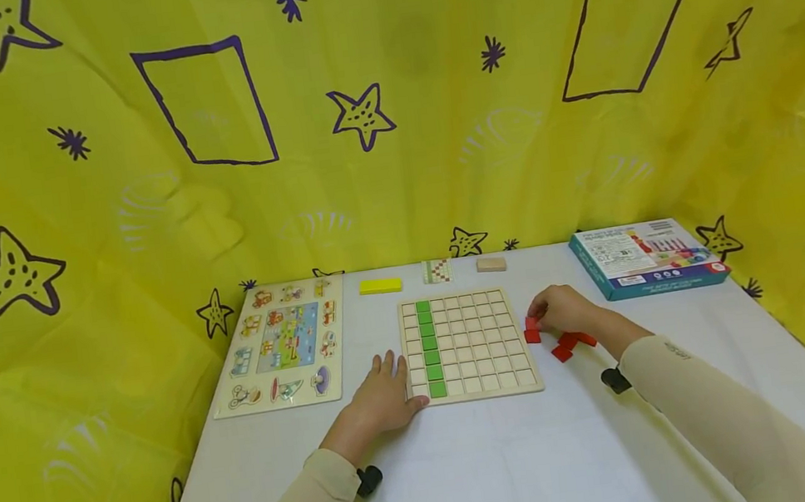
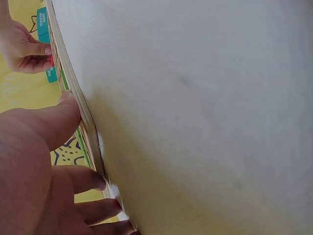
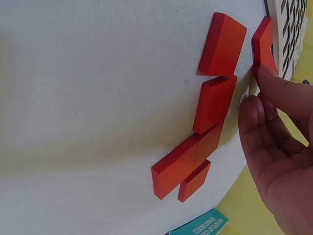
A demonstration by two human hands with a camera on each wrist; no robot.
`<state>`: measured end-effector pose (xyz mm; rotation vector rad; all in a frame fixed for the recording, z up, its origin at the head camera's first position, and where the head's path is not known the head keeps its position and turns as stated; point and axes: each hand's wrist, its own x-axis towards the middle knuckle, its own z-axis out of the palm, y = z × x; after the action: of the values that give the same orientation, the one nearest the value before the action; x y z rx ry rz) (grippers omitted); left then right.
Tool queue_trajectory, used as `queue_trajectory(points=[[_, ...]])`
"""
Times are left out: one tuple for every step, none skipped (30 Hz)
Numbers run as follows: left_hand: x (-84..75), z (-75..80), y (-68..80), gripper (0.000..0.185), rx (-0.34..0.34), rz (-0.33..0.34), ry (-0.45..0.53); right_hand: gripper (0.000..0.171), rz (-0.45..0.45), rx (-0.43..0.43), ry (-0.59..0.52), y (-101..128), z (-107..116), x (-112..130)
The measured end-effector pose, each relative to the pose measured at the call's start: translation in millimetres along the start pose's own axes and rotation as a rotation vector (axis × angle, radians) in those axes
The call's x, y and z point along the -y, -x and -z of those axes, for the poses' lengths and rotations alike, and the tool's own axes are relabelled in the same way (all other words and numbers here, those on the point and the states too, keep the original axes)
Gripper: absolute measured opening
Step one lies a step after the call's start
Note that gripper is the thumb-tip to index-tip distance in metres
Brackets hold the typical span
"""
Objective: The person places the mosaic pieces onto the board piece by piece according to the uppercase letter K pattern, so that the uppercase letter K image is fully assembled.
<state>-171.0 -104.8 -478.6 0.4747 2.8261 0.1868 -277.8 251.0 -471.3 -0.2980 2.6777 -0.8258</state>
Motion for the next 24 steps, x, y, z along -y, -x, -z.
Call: queue_trajectory(points=[[0.1, -0.2, -0.1, 0.083, 0.001, -0.001, -0.001, 0.016, 0.002, -0.001, -0.003, 0.1, -0.2, 0.3], [0.2, -0.7, -0.2, 0.084, 0.003, -0.001, -0.002, 0.014, 0.009, -0.001, -0.002, 0.5, -0.3, 0.5], [0.4, -1.2, -0.4, 0.084, 0.003, -0.002, -0.006, 0.013, 0.006, 0.000, -0.009, 0.6, -0.5, 0.5], [0.7, -1.6, -0.6, 0.084, 0.003, -0.003, -0.008, 0.012, 0.002, 0.000, -0.017, 0.6, -0.3, 0.8], [0.8, -2.0, -0.8, 0.084, 0.003, -0.004, -0.008, 0.012, -0.004, -0.001, -0.025, 0.4, 0.3, 1.0], [1.0, -2.3, -1.0, 0.084, 0.003, -0.005, -0.009, 0.011, -0.009, -0.002, -0.034, 0.1, 1.2, 1.3], [1.0, -2.2, -1.2, 0.084, 0.002, -0.006, -0.008, 0.011, -0.011, -0.005, -0.040, -0.1, 2.5, 2.1], [1.1, -2.2, -1.4, 0.084, 0.000, -0.008, -0.008, 0.012, -0.015, -0.010, -0.045, -0.4, 4.2, 3.2], [1.2, -2.0, -1.5, 0.084, 0.000, -0.009, -0.010, 0.012, -0.015, -0.014, -0.055, -0.9, 6.1, 4.8], [1.2, -1.7, -1.5, 0.084, -0.002, -0.010, -0.012, 0.012, -0.013, -0.019, -0.061, -1.5, 8.3, 6.4], [1.1, -1.5, -1.5, 0.084, -0.002, -0.010, -0.011, 0.013, -0.009, -0.025, -0.066, -2.3, 10.4, 8.5], [1.1, -1.2, -1.3, 0.084, -0.003, -0.011, -0.012, 0.013, -0.004, -0.030, -0.071, -3.2, 12.4, 11.1], [1.2, -0.9, -1.1, 0.084, -0.003, -0.011, -0.013, 0.014, 0.005, -0.031, -0.072, -4.3, 14.3, 13.8], [1.2, -0.8, -0.9, 0.084, -0.004, -0.011, -0.013, 0.015, 0.013, -0.031, -0.075, -5.3, 15.9, 16.7], [1.2, -0.6, -0.8, 0.084, -0.002, -0.011, -0.015, 0.015, 0.018, -0.034, -0.078, -6.5, 16.9, 19.9], [1.3, -0.4, -0.7, 0.084, -0.002, -0.010, -0.015, 0.015, 0.019, -0.037, -0.078, -8.1, 17.6, 23.0], [1.3, -0.4, -0.7, 0.084, -0.001, -0.009, -0.014, 0.015, 0.026, -0.037, -0.078, -9.3, 18.0, 26.6], [1.4, -0.1, -0.5, 0.083, -0.002, -0.010, -0.012, 0.015, 0.035, -0.036, -0.078, -10.3, 18.1, 30.4], [1.4, -0.1, -0.6, 0.083, 0.000, -0.009, -0.012, 0.015, 0.042, -0.035, -0.080, -11.2, 17.8, 34.1], [1.4, -0.2, -0.8, 0.083, 0.000, -0.009, -0.013, 0.014, 0.044, -0.038, -0.082, -12.1, 17.0, 38.1], [1.4, -0.1, -0.9, 0.083, 0.003, -0.009, -0.014, 0.014, 0.052, -0.039, -0.083, -12.9, 16.3, 42.0], [1.1, 0.1, -0.7, 0.083, 0.001, -0.009, -0.010, 0.013, 0.060, -0.039, -0.082, -13.5, 15.5, 45.8], [0.9, 0.1, -0.6, 0.083, 0.001, -0.009, -0.009, 0.013, 0.069, -0.039, -0.081, -13.8, 14.6, 50.0], [0.9, 0.2, -0.7, 0.083, -0.001, -0.009, -0.009, 0.012, 0.077, -0.040, -0.078, -14.4, 13.6, 54.0]])
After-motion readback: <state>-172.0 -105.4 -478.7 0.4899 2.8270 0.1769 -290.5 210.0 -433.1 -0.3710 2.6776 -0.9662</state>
